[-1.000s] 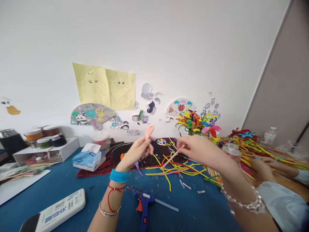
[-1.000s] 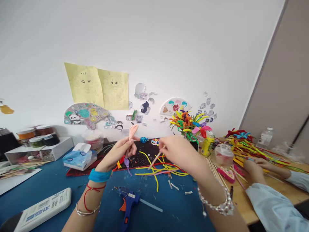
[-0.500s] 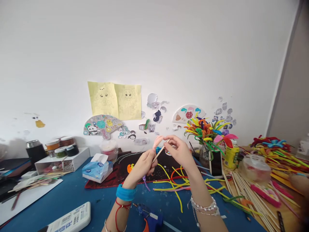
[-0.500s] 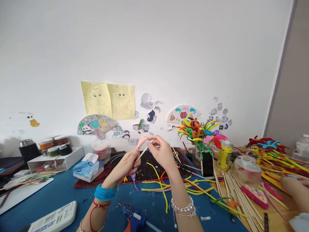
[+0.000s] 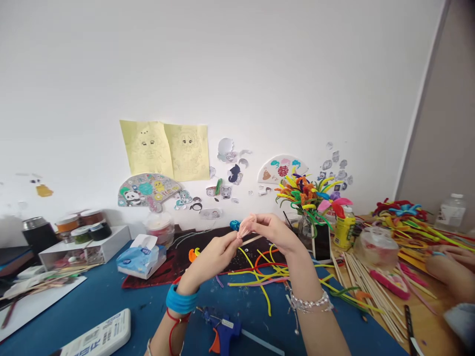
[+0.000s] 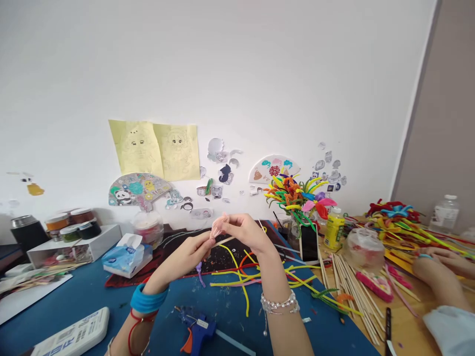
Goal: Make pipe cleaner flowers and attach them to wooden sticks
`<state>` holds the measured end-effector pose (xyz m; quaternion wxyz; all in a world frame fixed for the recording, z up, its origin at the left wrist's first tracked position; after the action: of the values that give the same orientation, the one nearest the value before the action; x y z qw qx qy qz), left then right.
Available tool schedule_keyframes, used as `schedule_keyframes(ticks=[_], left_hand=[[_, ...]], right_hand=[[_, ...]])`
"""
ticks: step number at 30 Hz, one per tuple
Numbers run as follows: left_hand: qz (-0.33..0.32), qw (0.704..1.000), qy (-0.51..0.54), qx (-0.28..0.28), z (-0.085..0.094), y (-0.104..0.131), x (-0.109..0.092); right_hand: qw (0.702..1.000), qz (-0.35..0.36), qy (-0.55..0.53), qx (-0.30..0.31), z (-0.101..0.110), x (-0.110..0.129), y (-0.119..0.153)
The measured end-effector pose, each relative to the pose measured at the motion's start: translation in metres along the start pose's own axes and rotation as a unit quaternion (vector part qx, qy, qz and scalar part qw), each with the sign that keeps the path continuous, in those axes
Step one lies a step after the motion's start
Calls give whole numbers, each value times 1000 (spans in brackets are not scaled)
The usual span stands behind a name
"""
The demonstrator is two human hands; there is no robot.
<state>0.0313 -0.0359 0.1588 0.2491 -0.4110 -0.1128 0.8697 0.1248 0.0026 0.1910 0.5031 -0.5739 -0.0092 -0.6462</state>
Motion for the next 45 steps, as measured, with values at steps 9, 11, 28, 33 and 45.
schedule_keyframes(ticks=[9,11,28,33,45], left_hand=[[-39,997,-40,49,-12,4,-16],[-34,999,-28,28,-9,4,-16],[-62,981,-149,-110,4,1,-23],[-76,959,-230,-147,4,2,-27],[-153,937,-197,-243,19,12,-37]], right_hand=[[981,-54,-165,83,-10,-34,-3],[985,-50,-149,74,-10,-35,-4],[994,-71,-84,-27,1,-17,0],[992,-73,-96,-37,4,-20,1],[996,-47,-73,-26,7,-10,5]])
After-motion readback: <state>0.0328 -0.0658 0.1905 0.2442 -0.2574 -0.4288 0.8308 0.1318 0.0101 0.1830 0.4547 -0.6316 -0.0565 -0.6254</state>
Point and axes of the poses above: each hand's wrist, its own y-axis away from the middle knuckle, its own z-axis out of the back of the hand, x = y × z, the point moved 8 cm from there along -y, towards the middle knuckle, and after that the axes turned 8 degrees about y, right-handed, at the moved point
